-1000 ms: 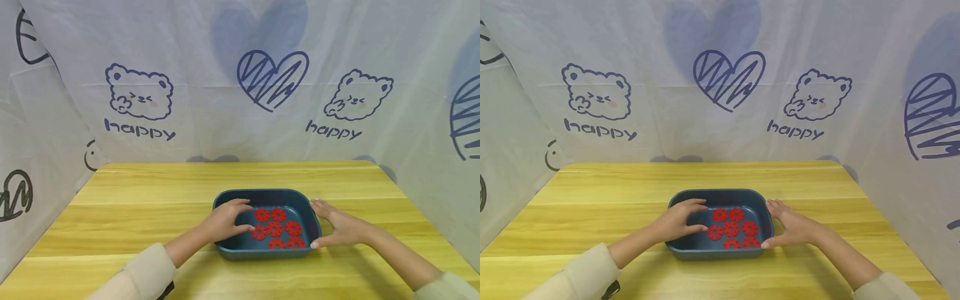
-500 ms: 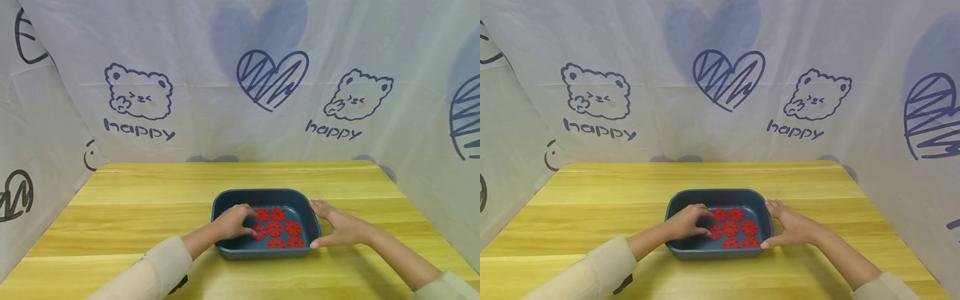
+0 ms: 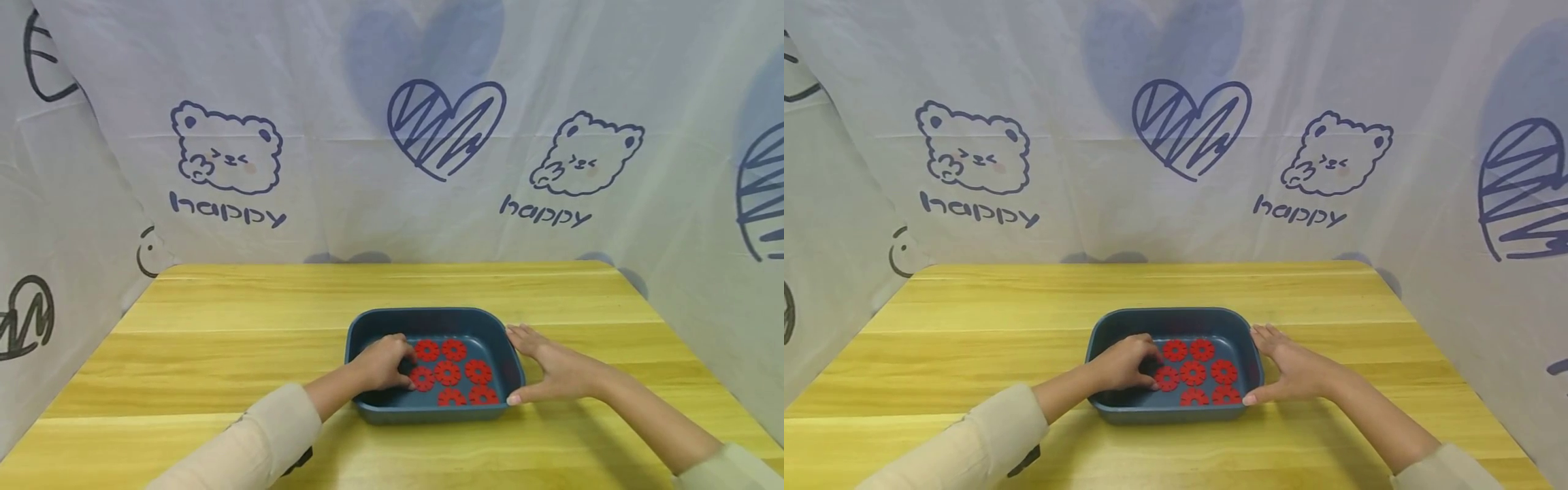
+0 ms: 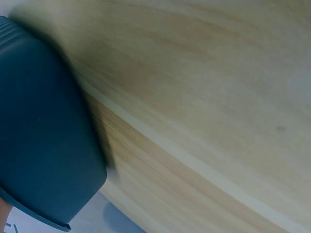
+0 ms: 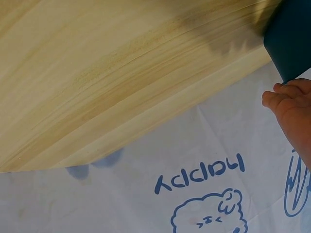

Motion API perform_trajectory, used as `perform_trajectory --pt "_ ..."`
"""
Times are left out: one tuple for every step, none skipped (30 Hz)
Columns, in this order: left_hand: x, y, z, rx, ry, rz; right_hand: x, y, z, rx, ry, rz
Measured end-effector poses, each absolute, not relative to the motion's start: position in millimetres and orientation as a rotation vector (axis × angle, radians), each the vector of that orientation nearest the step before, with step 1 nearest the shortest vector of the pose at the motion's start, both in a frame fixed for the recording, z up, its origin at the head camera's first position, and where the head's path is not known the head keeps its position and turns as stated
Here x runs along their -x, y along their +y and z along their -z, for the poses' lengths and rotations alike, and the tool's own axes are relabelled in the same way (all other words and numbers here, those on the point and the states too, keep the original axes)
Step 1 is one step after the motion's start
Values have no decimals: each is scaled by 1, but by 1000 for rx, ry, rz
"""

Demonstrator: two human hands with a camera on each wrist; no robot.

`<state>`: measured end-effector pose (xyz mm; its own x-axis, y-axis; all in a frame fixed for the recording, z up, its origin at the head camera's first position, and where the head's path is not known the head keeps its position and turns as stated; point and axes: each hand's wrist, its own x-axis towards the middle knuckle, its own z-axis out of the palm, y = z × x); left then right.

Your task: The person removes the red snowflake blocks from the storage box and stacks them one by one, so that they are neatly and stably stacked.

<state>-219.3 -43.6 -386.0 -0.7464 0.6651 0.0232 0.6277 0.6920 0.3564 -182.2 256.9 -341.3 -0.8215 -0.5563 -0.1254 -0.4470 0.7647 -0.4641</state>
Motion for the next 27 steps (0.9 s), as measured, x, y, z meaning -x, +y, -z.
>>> perform_trajectory --pt "219 -43 386 -1065 2787 -530 182 257 341 783 2705 616" --pt "219 -43 386 -1063 2786 -529 182 257 342 783 2706 614" --pt "219 -43 386 -1060 2784 -532 182 258 342 784 2707 613" --pt "219 -42 385 -1056 2783 -532 183 258 342 784 2707 611" --pt "218 -42 385 -1053 2782 -531 183 258 343 785 2708 609" --pt "218 -42 385 -1051 2782 -530 183 258 343 782 2710 606" --pt "218 -41 384 -1051 2782 -528 183 258 343 785 2712 603" --pt "217 -41 384 -1051 2784 -524 183 258 344 785 2712 601" --pt "217 -41 384 -1050 2786 -522 183 258 344 780 2713 600" --pt "217 -41 384 -1050 2788 -516 183 258 344 776 2713 598" --pt "217 -40 384 -1051 2791 -512 183 258 344 771 2715 598" --pt "217 -40 383 -1053 2795 -508 183 257 344 767 2716 595" --pt "216 -40 383 -1054 2799 -501 183 257 344 768 2717 594" --pt "216 -40 383 -1053 2802 -495 182 257 344 770 2719 590" --pt "216 -39 383 -1053 2807 -487 182 257 344 765 2720 589" --pt "216 -39 383 -1053 2812 -477 182 257 344 765 2721 587" --pt "215 -38 383 -1052 2816 -467 182 257 344 764 2722 587" --pt "215 -38 383 -1047 2819 -458 182 257 344 765 2722 583" --pt "215 -37 383 -1040 2821 -451 182 257 344 765 2723 582" --pt "215 -37 384 -1033 2821 -445 182 257 344 767 2725 581" --pt "215 -36 384 -1028 2824 -438 182 257 344 758 2724 584" --pt "215 -36 384 -1020 2824 -436 182 257 344 759 2723 584" --pt "215 -36 384 -1013 2824 -434 182 257 344 761 2723 585" --pt "215 -35 385 -1012 2822 -438 182 257 344 763 2722 586" --pt "215 -35 385 -1012 2822 -442 182 257 344 765 2722 589" --pt "215 -35 385 -1015 2822 -447 183 257 345 767 2721 592" --pt "215 -35 385 -1017 2823 -449 183 257 345 769 2720 594"
